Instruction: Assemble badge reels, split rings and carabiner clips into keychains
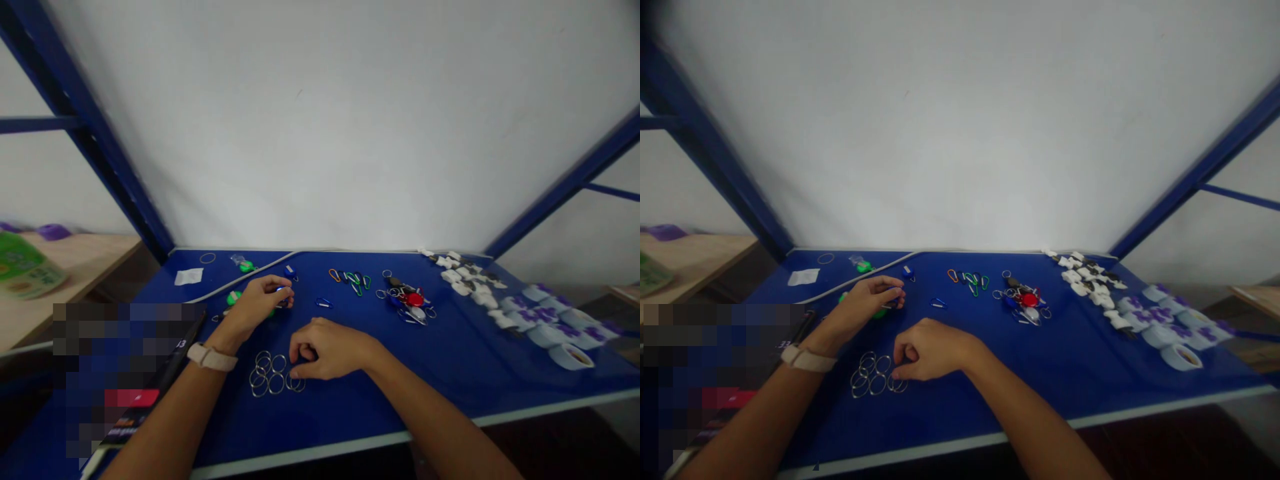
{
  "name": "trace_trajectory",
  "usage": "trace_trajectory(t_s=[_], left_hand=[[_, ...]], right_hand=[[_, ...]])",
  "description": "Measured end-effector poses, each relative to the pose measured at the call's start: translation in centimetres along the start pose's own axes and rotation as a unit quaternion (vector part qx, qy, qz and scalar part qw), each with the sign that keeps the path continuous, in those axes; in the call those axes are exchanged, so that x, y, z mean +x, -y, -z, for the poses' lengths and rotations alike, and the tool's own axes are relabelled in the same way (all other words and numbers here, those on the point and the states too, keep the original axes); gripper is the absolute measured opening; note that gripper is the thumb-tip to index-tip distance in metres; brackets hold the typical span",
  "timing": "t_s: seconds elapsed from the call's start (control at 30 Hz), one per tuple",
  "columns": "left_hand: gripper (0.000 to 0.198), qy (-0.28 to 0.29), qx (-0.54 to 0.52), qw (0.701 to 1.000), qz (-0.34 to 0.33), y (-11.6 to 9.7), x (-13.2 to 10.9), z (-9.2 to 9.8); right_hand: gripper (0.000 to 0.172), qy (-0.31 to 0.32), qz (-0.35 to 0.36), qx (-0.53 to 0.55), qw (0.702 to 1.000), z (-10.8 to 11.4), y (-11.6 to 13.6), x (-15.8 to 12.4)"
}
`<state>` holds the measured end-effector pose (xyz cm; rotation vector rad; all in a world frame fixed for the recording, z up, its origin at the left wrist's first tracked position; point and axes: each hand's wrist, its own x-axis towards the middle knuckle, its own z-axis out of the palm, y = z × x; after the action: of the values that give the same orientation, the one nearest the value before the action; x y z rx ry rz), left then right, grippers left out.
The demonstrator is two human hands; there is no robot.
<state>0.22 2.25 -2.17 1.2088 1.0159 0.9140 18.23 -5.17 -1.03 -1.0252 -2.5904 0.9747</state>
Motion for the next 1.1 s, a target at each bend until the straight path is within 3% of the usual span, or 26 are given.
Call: trace_trajectory(t_s=[0.2,0.33,0.53,0.77,1.1], left_hand=[[0.027,0.001,0.013,1.0,-0.007,0.7,0.4,0.0],[0.024,0.008,0.006,1.0,-0.022,1.0,0.5,0.1],[0.022,0.056,0.035,0.997,-0.036,-0.7,-0.7,-0.3],[0.027,0.141,0.06,0.988,-0.033,-1.8,-1.7,-0.9],[0.028,0.178,0.052,0.982,-0.043,-1.9,-1.8,-0.9]], right_hand=[[0.006,0.006,0.013,-0.04,0.999,-0.5,0.6,0.3],[0.006,-0.022,0.002,0.018,1.0,-0.3,0.5,0.2],[0.009,-0.161,-0.062,0.105,0.979,1.1,-0.2,-0.4],[0.023,-0.324,-0.102,0.171,0.925,1.8,-2.2,-0.4],[0.027,-0.336,-0.104,0.171,0.92,1.4,-2.6,-0.2]])
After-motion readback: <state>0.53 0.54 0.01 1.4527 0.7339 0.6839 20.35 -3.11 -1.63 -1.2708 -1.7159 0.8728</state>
